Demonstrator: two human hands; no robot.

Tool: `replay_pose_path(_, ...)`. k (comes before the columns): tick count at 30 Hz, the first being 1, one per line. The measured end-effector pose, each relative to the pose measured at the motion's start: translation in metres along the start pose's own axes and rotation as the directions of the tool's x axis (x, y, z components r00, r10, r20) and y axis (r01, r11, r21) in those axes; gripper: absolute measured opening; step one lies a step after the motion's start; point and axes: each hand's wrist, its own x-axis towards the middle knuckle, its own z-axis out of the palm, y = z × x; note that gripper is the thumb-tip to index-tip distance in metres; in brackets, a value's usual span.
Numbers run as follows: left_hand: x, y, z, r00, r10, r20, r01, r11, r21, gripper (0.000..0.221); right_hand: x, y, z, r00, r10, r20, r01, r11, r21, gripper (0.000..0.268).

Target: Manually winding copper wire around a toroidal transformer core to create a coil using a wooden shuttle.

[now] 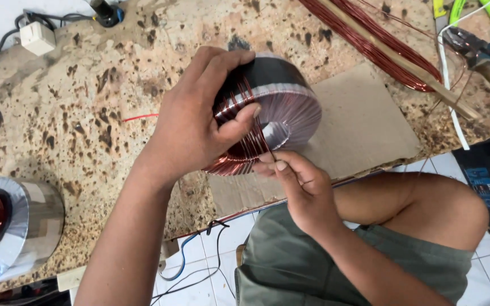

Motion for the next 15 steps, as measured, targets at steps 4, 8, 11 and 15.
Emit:
replay_pose_path(4,0.001,0.002,-0.002,1.0,0.004,0.0,-0.004,1.0,-0.007,0.048,-0.001,-0.033,-0.02,0.981,0.046,0.187,0.055,0.864,-0.501,0.033)
replay_pose_path(8,0.001,0.0,-0.001,1.0,-0.01,-0.006,0.01,1.0,-0.02,0.048,-0.008,-0.024,-0.035,0.922,0.317,0.222,-0.209,0.89,-0.405,0.028)
replay_pose_path(11,0.001,0.002,-0.002,1.0,0.011,-0.013,-0.012,1.0,-0.028,0.045,-0.021,-0.017,-0.035,0.93,0.278,0.24,-0.175,0.911,-0.374,0.027)
replay_pose_path(15,0.001,0.001,-0.002,1.0,0.02,-0.016,-0.021,0.999,-0.033,0.045,-0.036,-0.002,-0.031,0.926,0.331,0.182,-0.269,0.916,-0.299,0.021)
